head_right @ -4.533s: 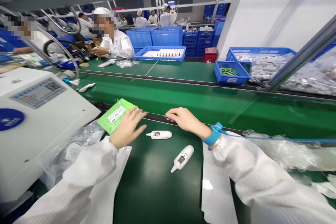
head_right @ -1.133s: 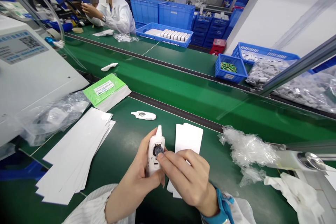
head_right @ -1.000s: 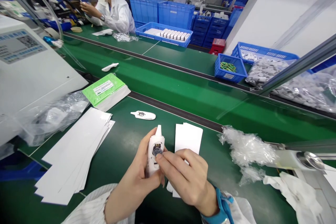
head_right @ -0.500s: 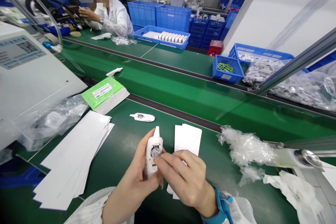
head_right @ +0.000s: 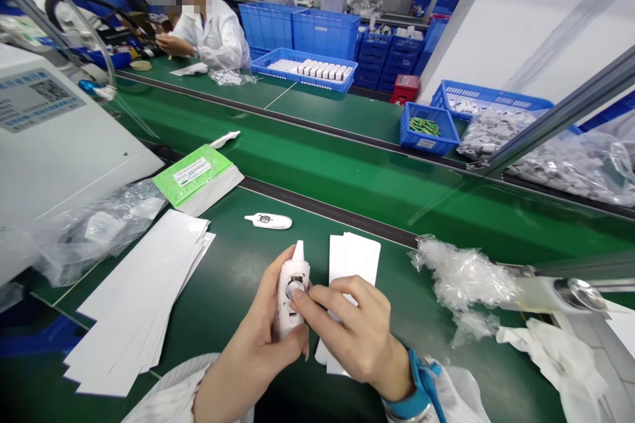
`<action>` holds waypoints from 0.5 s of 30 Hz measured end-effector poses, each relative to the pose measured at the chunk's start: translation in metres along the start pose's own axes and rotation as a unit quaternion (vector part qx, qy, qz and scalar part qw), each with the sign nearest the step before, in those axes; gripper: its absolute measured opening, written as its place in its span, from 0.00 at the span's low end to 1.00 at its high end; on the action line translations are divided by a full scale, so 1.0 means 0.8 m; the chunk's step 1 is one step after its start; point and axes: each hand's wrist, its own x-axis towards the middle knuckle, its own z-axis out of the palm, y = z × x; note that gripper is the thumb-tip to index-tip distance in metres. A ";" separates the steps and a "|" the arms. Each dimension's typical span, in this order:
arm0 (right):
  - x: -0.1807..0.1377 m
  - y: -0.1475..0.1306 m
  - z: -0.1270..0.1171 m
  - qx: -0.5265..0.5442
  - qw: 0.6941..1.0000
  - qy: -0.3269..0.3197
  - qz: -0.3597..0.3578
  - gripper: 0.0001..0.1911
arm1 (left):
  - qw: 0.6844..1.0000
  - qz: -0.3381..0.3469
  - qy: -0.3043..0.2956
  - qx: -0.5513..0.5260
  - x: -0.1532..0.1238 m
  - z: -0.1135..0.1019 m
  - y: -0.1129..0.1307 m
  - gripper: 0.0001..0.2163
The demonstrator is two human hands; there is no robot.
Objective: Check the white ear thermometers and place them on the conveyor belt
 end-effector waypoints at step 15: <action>0.004 0.006 0.008 0.014 1.000 0.003 0.006 0.05 | 0.998 0.008 0.018 0.055 -0.001 -0.001 -0.001 0.37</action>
